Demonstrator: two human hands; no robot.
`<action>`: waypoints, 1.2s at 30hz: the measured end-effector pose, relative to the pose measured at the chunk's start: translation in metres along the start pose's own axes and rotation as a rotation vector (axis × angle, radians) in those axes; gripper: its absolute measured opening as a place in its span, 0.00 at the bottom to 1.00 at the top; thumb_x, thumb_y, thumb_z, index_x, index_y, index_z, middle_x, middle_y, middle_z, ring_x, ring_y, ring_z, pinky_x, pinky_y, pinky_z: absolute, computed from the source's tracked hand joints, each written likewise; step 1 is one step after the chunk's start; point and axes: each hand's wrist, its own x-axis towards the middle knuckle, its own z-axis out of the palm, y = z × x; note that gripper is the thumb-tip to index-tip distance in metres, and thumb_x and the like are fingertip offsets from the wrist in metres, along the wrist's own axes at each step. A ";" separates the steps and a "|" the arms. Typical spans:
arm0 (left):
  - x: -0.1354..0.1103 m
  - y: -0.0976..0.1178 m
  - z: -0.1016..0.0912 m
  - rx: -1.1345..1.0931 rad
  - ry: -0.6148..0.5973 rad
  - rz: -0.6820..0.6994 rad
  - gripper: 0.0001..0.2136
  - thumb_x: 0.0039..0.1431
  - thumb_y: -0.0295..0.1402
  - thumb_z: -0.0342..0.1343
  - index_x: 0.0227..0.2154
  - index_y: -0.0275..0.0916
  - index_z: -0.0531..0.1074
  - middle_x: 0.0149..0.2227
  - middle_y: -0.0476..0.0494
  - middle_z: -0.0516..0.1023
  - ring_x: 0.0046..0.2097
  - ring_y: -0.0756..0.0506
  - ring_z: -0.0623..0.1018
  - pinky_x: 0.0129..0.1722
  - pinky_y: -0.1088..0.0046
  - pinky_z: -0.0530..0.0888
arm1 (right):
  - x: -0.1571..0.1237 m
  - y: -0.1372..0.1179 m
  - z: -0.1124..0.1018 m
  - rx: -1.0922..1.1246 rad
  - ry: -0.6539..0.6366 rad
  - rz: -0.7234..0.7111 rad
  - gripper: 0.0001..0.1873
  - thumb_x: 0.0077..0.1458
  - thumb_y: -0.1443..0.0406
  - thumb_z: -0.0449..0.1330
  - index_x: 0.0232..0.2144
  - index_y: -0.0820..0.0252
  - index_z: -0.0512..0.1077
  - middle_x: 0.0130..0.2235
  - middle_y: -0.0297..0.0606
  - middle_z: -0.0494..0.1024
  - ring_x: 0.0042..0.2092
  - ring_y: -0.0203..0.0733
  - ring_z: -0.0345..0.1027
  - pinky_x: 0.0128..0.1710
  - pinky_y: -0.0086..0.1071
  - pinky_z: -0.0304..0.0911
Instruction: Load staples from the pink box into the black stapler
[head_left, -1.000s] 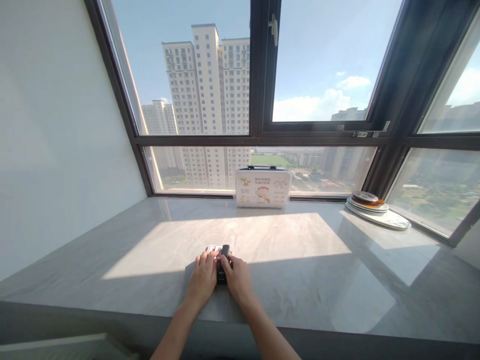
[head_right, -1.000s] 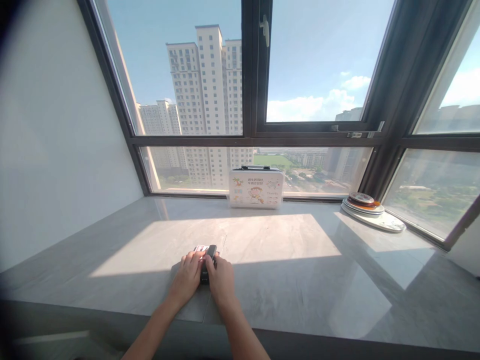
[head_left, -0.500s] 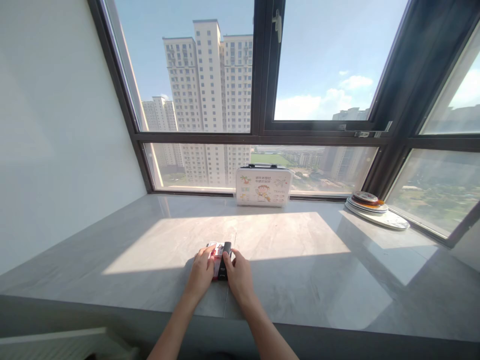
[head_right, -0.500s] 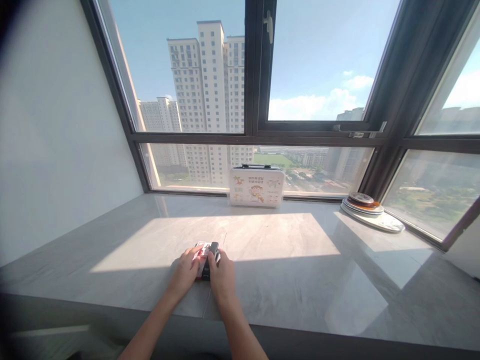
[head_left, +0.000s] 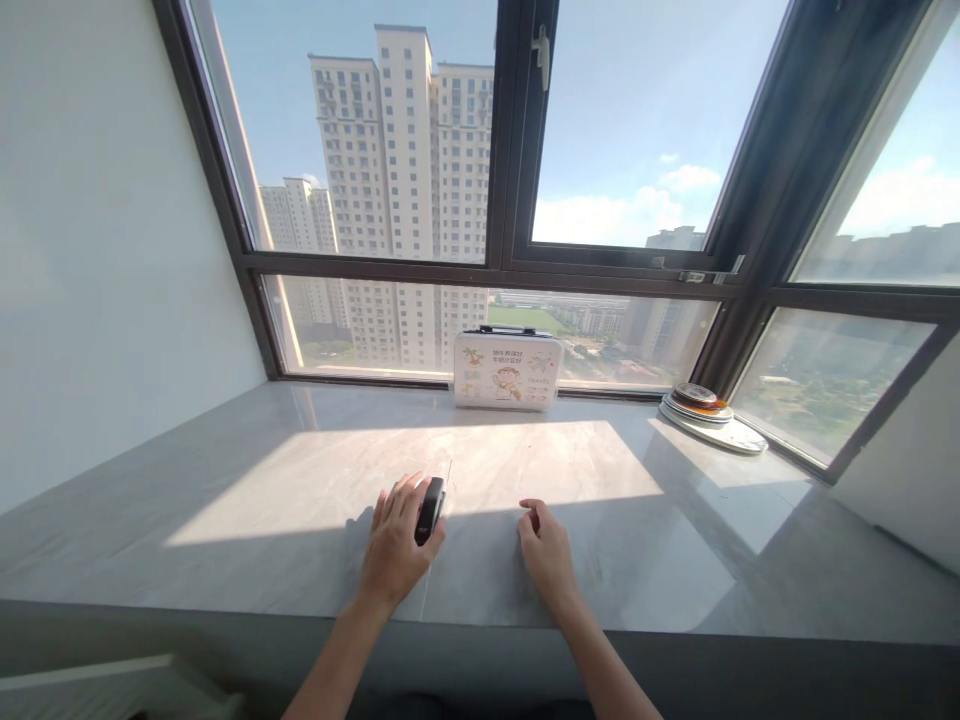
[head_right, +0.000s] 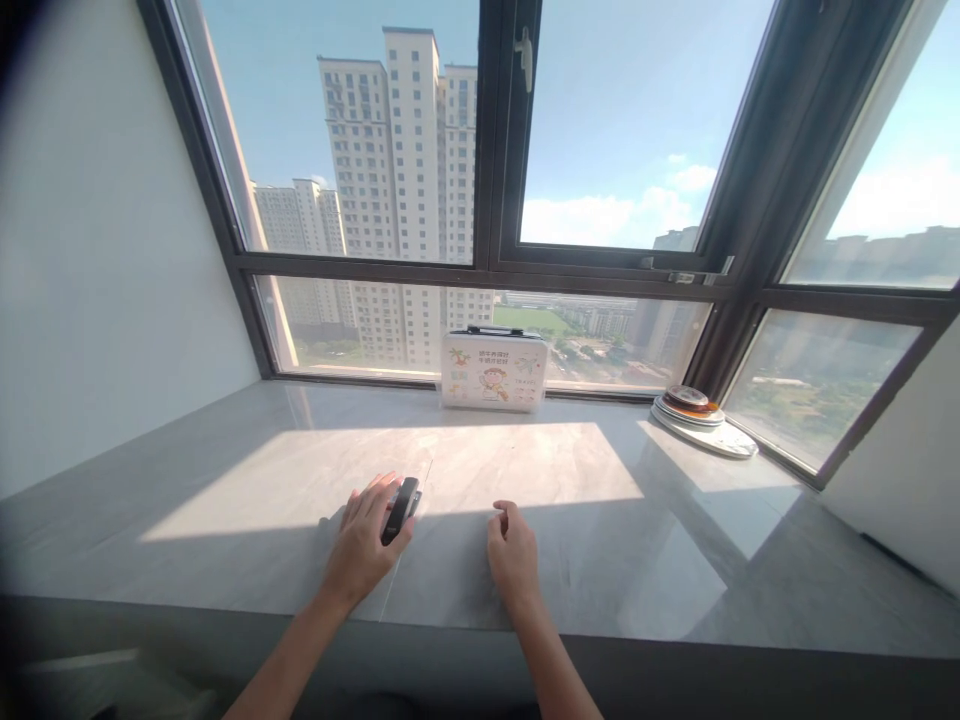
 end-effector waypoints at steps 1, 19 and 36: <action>0.001 0.003 0.004 0.039 -0.005 -0.005 0.27 0.63 0.37 0.52 0.65 0.46 0.59 0.68 0.42 0.62 0.70 0.37 0.56 0.70 0.49 0.50 | -0.001 0.002 -0.003 -0.001 -0.003 -0.005 0.20 0.62 0.60 0.47 0.49 0.59 0.73 0.32 0.37 0.76 0.34 0.43 0.70 0.34 0.31 0.59; 0.001 -0.002 0.044 0.222 0.009 -0.195 0.25 0.60 0.36 0.54 0.60 0.40 0.63 0.66 0.34 0.63 0.66 0.34 0.62 0.66 0.48 0.54 | -0.002 0.000 0.000 -0.056 -0.022 -0.009 0.19 0.62 0.60 0.47 0.46 0.57 0.74 0.31 0.37 0.77 0.34 0.44 0.70 0.32 0.31 0.57; -0.006 0.073 0.079 0.054 -0.266 0.127 0.22 0.67 0.38 0.47 0.63 0.49 0.64 0.68 0.42 0.63 0.70 0.37 0.58 0.67 0.48 0.57 | -0.009 0.011 -0.010 -0.593 -0.190 -0.208 0.28 0.68 0.54 0.47 0.68 0.46 0.59 0.71 0.35 0.56 0.72 0.54 0.42 0.68 0.50 0.36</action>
